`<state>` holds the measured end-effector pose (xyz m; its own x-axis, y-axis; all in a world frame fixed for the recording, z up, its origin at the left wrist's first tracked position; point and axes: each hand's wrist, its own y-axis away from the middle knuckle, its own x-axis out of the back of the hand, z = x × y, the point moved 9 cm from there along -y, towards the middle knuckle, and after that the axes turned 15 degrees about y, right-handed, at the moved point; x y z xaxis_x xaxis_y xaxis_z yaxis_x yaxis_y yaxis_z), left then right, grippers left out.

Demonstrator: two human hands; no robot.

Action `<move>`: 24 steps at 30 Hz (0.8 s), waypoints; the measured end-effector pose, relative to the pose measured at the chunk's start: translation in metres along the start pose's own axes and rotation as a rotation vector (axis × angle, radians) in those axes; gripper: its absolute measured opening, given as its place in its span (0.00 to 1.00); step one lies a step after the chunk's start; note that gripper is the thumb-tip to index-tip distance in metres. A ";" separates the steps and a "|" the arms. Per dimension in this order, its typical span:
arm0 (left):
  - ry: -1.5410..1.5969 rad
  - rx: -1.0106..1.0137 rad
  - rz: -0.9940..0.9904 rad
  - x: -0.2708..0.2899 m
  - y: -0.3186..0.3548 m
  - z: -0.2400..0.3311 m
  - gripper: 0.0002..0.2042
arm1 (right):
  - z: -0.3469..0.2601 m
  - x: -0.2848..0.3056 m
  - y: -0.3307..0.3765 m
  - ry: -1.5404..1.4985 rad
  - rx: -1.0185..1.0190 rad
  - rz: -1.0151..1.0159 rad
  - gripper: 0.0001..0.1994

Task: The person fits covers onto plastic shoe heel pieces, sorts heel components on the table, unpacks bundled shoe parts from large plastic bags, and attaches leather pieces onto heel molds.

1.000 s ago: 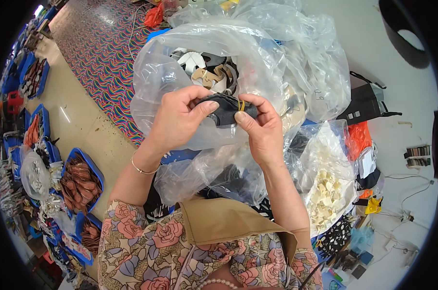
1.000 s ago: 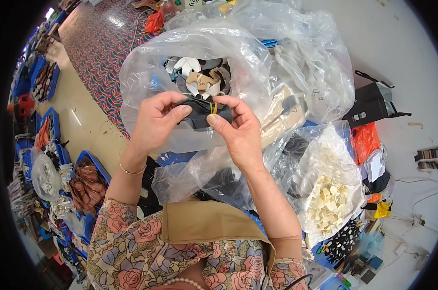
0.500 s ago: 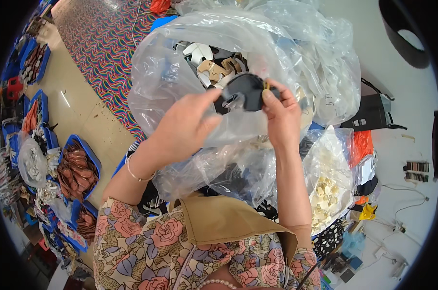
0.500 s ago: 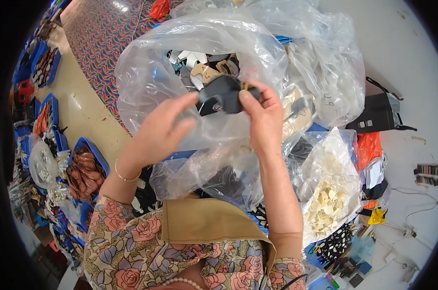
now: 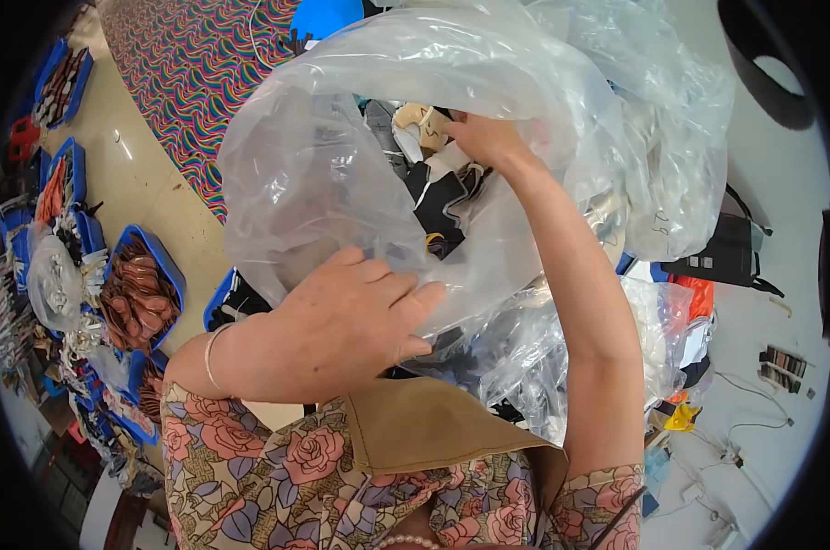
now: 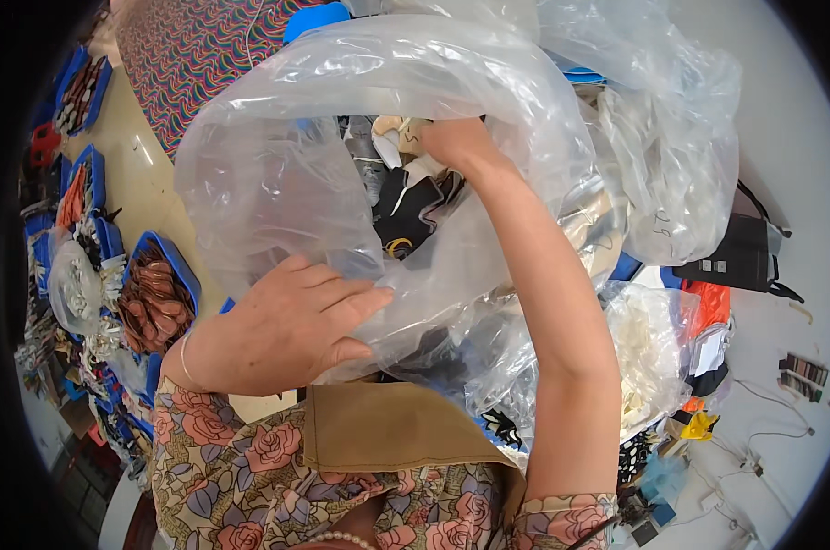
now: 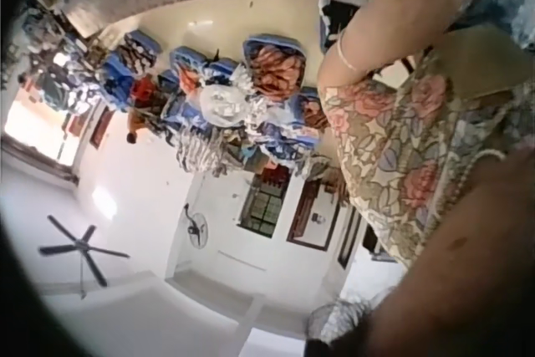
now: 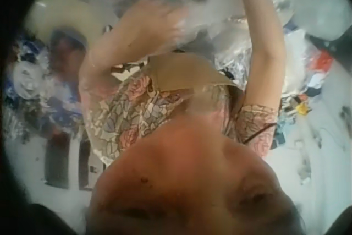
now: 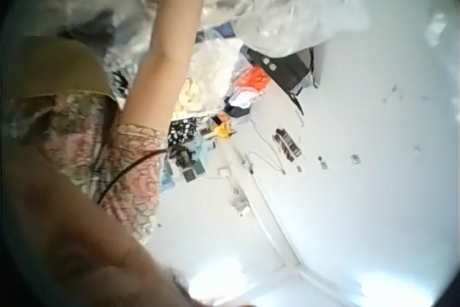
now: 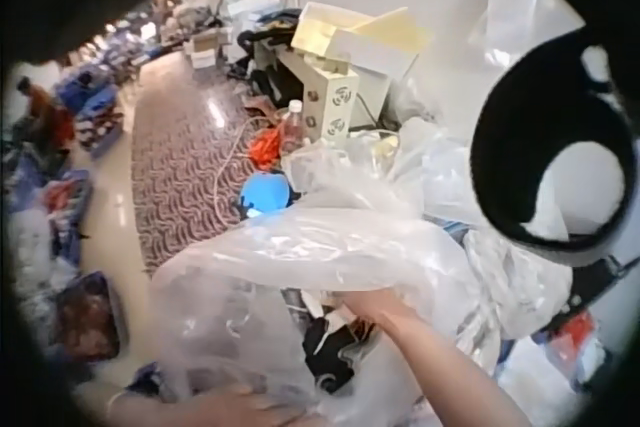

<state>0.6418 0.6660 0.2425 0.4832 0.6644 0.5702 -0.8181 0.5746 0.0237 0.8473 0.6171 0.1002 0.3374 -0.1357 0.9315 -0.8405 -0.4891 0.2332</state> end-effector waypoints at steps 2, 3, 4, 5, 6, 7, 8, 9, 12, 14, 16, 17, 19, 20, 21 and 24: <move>0.083 0.014 -0.028 0.004 -0.002 -0.003 0.23 | -0.015 -0.022 -0.012 0.178 0.140 -0.235 0.17; 0.091 0.020 -0.027 0.004 -0.003 -0.006 0.23 | -0.013 -0.032 -0.015 0.177 0.143 -0.245 0.17; 0.136 0.016 0.087 0.015 -0.006 -0.008 0.22 | -0.012 -0.042 -0.015 0.133 0.176 -0.226 0.18; 0.180 0.008 0.201 0.026 -0.007 -0.010 0.22 | -0.011 -0.047 -0.015 0.091 0.207 -0.206 0.19; 0.184 0.016 0.203 0.028 -0.008 -0.012 0.22 | -0.009 -0.047 -0.010 0.089 0.211 -0.213 0.19; 0.197 0.039 0.283 0.038 -0.006 -0.016 0.21 | -0.011 -0.051 0.003 -0.046 0.239 -0.298 0.20; 0.209 0.060 0.362 0.046 -0.004 -0.022 0.20 | -0.013 -0.055 0.014 -0.181 0.262 -0.381 0.22; 0.215 0.060 0.361 0.048 -0.004 -0.025 0.20 | -0.017 -0.057 0.021 -0.114 0.336 -0.421 0.24; 0.138 0.045 0.452 0.059 -0.001 -0.028 0.18 | -0.020 -0.069 0.042 -0.105 0.403 -0.358 0.26; 0.182 0.133 0.585 0.069 0.006 -0.032 0.16 | -0.023 -0.060 0.052 -0.089 0.493 -0.130 0.26; 0.166 0.192 0.597 0.074 0.014 -0.036 0.15 | -0.022 -0.066 0.049 -0.206 0.281 -0.433 0.21; 0.147 0.245 0.613 0.076 0.017 -0.040 0.15 | -0.017 -0.072 0.044 -0.103 0.164 -0.553 0.16; 0.127 0.201 0.671 0.081 0.014 -0.039 0.15 | -0.008 -0.072 0.029 -0.078 0.149 -0.371 0.12; 0.104 0.169 0.732 0.086 0.014 -0.038 0.15 | -0.005 -0.065 0.023 -0.056 0.144 -0.196 0.09; 0.106 0.170 0.731 0.087 0.012 -0.043 0.15 | -0.006 -0.062 0.019 0.037 0.099 -0.204 0.09; -0.039 0.067 0.797 0.095 0.010 -0.038 0.15 | -0.010 -0.067 0.017 0.093 0.168 -0.150 0.09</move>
<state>0.6914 0.7529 0.2658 -0.2655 0.8447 0.4647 -0.9299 -0.0971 -0.3547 0.8061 0.6263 0.0446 0.4061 0.0257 0.9135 -0.6991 -0.6350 0.3286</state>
